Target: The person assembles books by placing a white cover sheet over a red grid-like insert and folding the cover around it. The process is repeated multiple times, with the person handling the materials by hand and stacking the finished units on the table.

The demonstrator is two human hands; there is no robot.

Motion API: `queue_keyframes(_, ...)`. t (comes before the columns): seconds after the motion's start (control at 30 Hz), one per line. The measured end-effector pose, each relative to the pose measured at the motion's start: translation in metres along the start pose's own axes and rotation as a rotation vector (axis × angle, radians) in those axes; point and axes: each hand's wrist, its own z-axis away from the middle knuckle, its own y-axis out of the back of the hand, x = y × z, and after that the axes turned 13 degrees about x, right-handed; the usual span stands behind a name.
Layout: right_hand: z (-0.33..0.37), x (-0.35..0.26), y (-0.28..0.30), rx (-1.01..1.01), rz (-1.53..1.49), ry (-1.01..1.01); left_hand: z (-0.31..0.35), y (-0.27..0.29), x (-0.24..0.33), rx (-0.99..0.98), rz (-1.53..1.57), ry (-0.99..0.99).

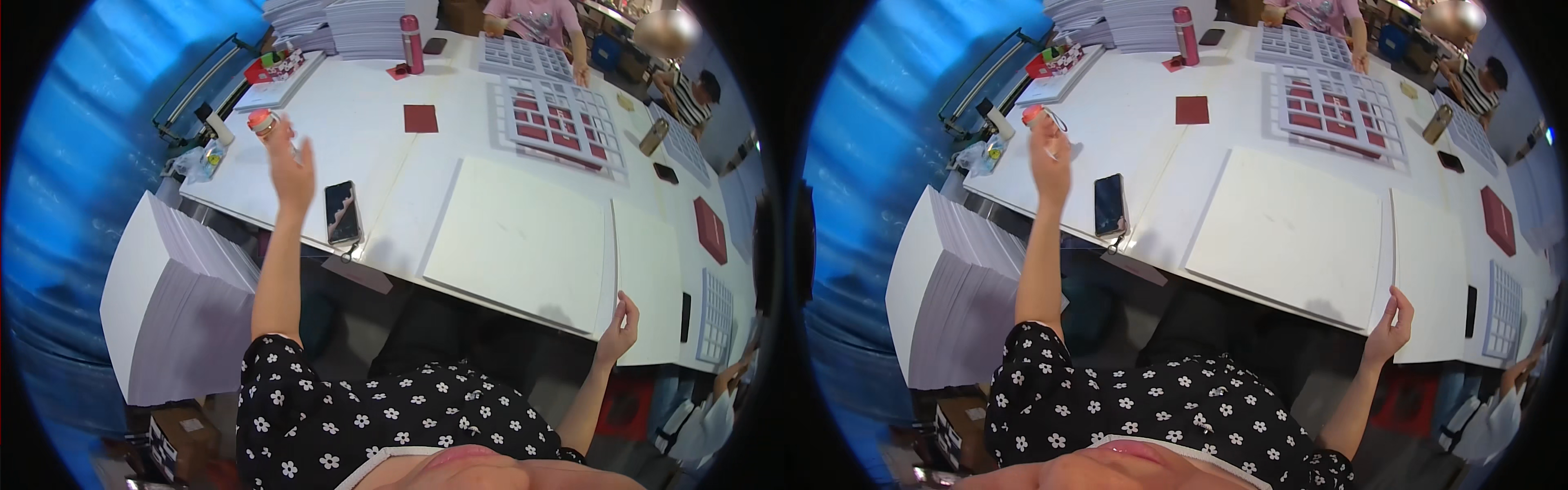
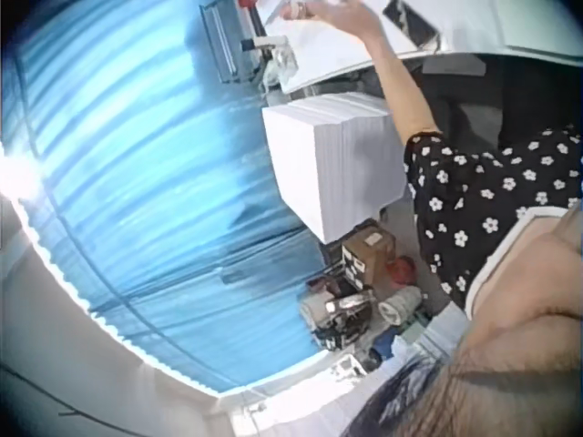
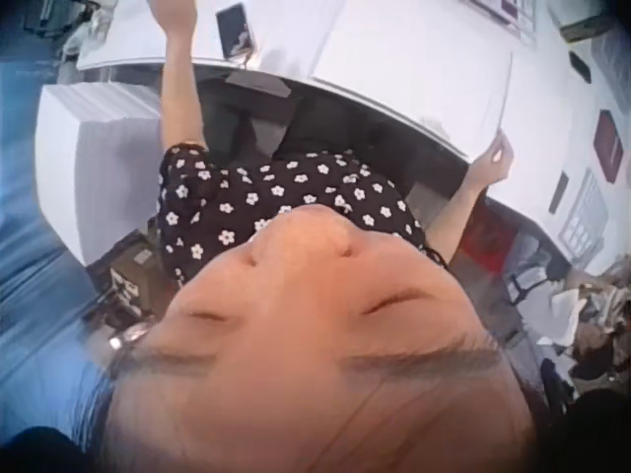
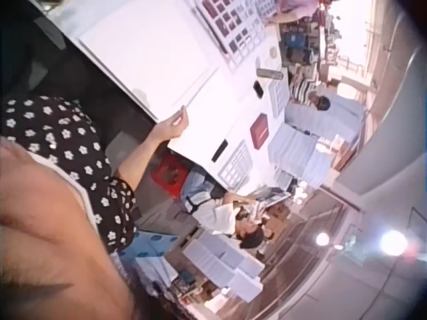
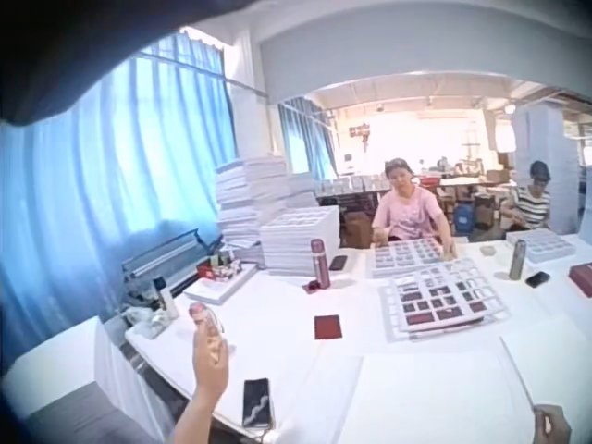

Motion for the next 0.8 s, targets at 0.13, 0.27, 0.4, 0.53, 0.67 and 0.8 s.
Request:
queue_keyframes(0.13, 0.002, -0.002, -0.019, -0.104, 0.008, 0.070, -0.027, -0.008, -0.091, -0.147, -0.311, 0.084)
queue_keyframes(0.27, 0.032, 0.014, -0.043, -0.144, -0.274, -0.172, 0.083, 0.000, -0.264, -0.736, -0.482, 0.348)
queue_keyframes(0.4, 0.042, 0.005, -0.050, -0.229, 0.097, 0.346, 0.117, 0.028, -0.337, -0.421, -0.662, 0.382)
queue_keyframes(0.53, 0.044, 0.006, -0.030, -0.311, 0.183, 0.264, 0.134, 0.001, -0.271, -0.248, -0.685, 0.433)
queue_keyframes(0.67, 0.051, -0.002, -0.029, -0.302, 0.157, 0.219, 0.088, -0.023, -0.171, -0.353, -0.441, 0.123)
queue_keyframes(0.8, 0.068, 0.000, -0.039, -0.298, 0.119, 0.332, 0.095, -0.066, -0.055, -0.422, -0.091, -0.057)
